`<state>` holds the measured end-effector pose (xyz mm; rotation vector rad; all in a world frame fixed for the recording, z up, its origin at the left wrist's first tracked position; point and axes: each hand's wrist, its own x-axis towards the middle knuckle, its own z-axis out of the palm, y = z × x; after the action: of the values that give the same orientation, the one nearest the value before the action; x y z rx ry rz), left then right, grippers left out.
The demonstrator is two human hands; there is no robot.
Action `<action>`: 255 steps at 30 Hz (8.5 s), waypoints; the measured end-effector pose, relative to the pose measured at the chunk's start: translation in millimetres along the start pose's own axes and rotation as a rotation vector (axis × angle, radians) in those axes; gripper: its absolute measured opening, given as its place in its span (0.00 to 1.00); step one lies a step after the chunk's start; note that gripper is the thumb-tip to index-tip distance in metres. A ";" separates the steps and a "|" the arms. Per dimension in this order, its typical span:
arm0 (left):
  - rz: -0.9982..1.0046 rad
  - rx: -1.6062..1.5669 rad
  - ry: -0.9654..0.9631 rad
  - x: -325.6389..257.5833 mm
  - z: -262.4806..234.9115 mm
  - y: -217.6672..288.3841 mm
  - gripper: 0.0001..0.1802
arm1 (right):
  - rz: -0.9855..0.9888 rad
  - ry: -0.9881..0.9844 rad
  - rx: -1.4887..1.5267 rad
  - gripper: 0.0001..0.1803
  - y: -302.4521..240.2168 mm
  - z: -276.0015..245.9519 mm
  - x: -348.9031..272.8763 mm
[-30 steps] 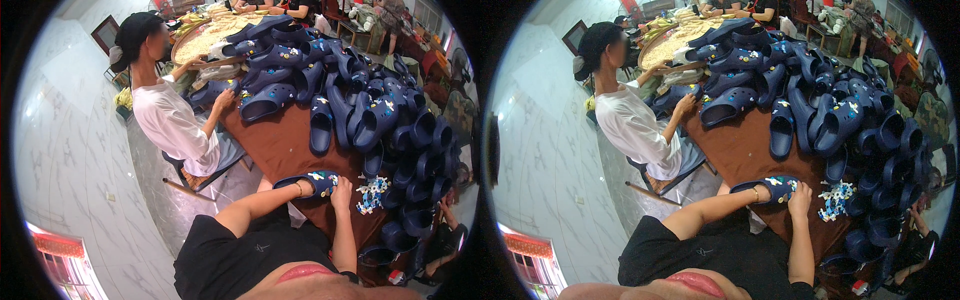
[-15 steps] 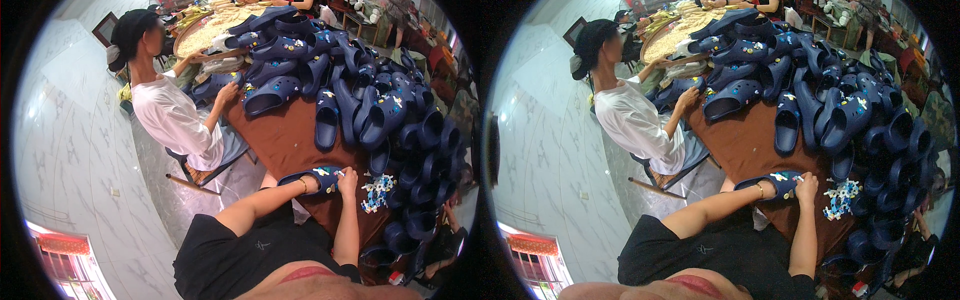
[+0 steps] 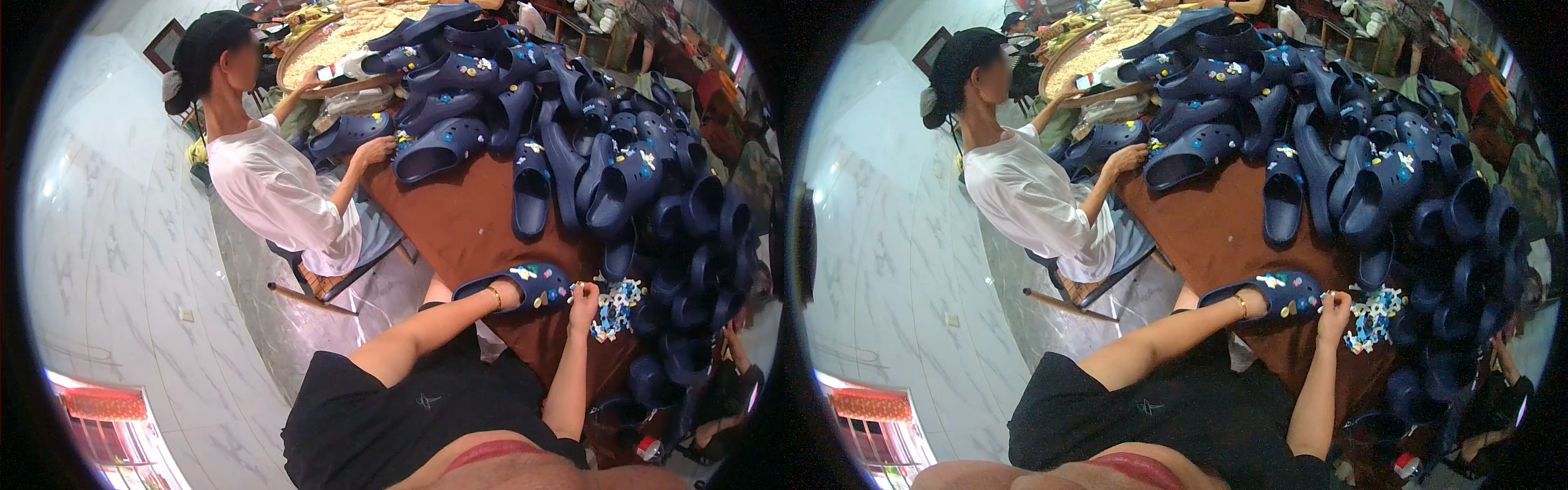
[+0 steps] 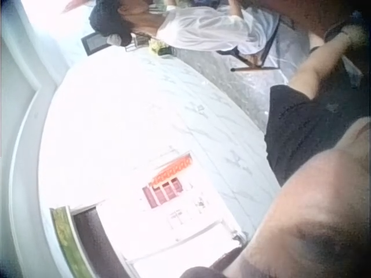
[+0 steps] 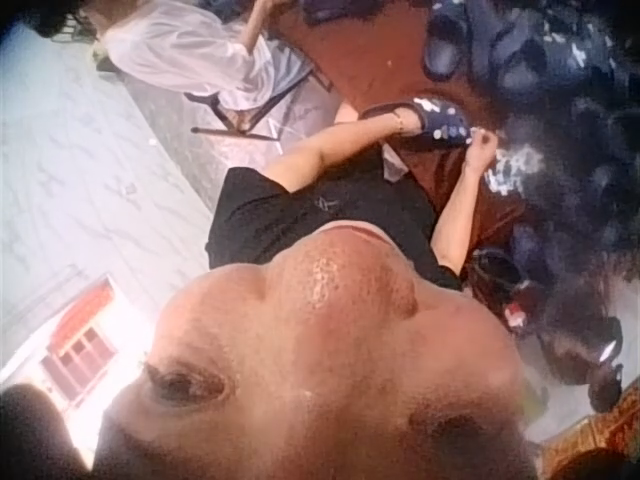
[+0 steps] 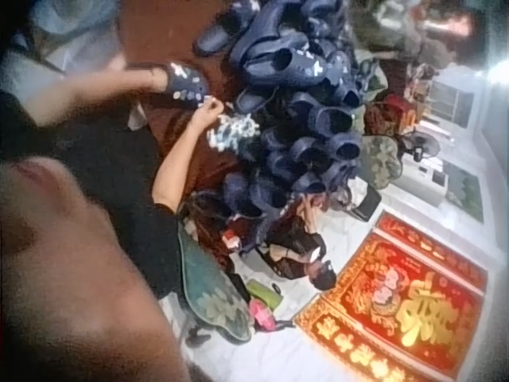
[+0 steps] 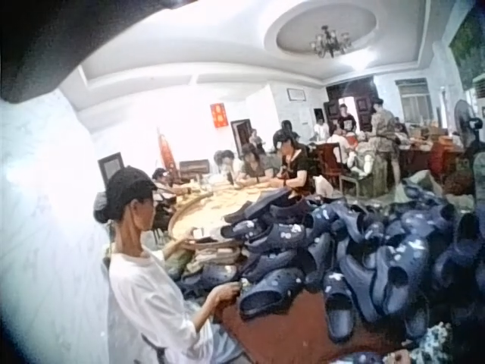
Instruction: Attaching decorative charms to blue clog-style shoes.
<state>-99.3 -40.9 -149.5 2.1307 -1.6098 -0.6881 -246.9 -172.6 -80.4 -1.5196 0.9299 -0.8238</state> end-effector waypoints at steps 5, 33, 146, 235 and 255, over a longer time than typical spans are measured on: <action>-0.056 -0.017 -0.049 4.6 -14.2 10.3 0.26 | -0.181 -0.082 -0.447 0.11 -25.0 13.9 -5.2; 0.209 0.090 0.360 22.5 26.7 -16.0 0.19 | -0.422 -0.111 -0.789 0.16 -34.6 39.3 -36.8; -0.166 0.055 0.067 -2.7 3.2 -7.5 0.23 | -0.311 0.337 -0.754 0.16 2.2 -72.4 24.4; -0.057 -0.166 1.170 -148.6 -207.7 -22.3 0.10 | 0.010 -0.226 0.363 0.24 -86.8 165.6 50.4; 0.232 -0.640 -0.033 -67.5 -74.1 27.1 0.25 | -0.215 -0.317 -0.488 0.13 -20.1 -24.5 17.9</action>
<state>-91.6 17.3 -63.9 1.4578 -1.3746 -0.9986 -258.2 -198.0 -56.9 -2.1318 0.7698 -0.4957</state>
